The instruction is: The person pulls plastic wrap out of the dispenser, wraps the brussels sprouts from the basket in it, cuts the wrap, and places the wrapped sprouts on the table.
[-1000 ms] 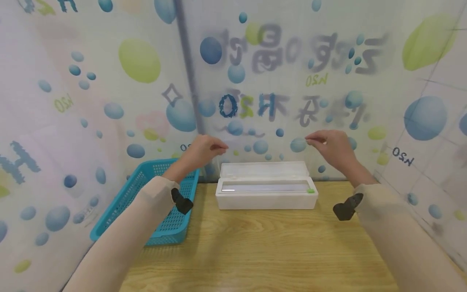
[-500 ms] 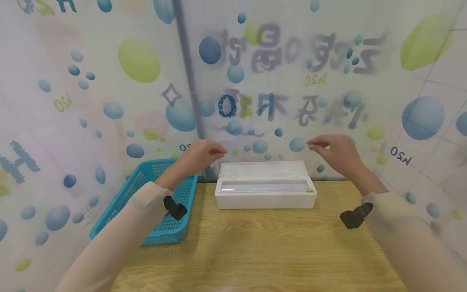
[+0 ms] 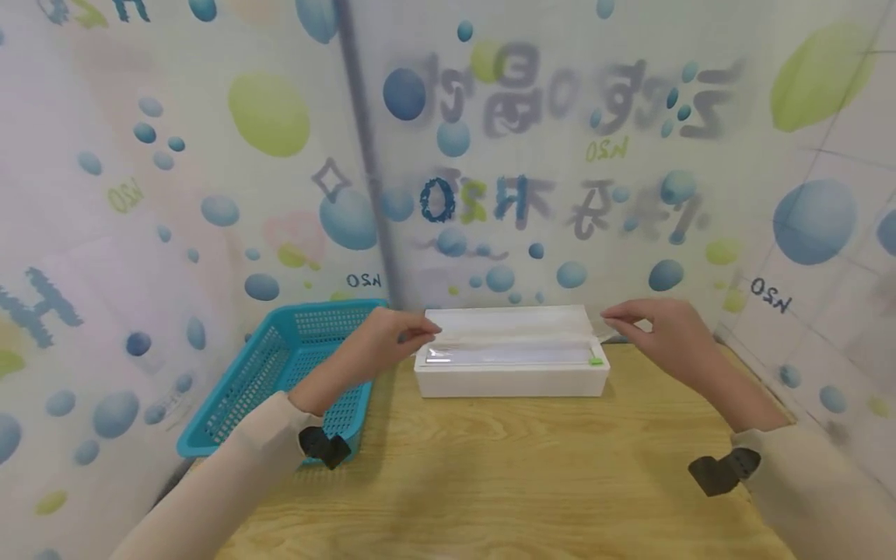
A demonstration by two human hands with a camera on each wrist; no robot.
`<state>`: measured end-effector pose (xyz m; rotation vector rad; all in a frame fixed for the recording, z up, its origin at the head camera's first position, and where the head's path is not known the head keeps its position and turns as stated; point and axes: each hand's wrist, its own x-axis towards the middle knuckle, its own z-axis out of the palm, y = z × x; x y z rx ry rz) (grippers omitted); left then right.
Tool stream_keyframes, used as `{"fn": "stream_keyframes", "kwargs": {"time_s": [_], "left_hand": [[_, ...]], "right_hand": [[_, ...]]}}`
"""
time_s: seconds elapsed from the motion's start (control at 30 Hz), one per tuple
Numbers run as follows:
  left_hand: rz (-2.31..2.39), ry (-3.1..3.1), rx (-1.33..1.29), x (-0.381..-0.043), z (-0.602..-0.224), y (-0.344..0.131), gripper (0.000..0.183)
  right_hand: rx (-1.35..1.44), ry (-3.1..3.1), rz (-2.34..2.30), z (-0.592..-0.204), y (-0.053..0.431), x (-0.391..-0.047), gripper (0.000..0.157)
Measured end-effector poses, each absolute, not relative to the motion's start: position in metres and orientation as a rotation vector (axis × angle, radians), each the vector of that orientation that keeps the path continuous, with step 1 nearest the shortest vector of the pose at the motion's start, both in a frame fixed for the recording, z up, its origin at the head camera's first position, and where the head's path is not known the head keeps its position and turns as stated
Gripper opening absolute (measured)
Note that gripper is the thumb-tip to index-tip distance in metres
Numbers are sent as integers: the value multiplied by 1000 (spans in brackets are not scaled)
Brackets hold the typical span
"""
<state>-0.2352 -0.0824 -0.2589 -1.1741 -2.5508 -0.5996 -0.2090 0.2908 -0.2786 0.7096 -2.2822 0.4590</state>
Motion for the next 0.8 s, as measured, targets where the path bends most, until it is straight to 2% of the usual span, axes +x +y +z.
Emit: {"fn": "stream_keyframes", "kwargs": {"time_s": [0.33,0.8], "left_hand": [[-695,-2514,-1248,-206,-295,-86,16],[-782,-2534,-1178,-191,-345,-86,9]], "right_hand": [[700,-2285,477,-305,290,-186,18],[789,-2241,578,-348,291,-167,37]]}}
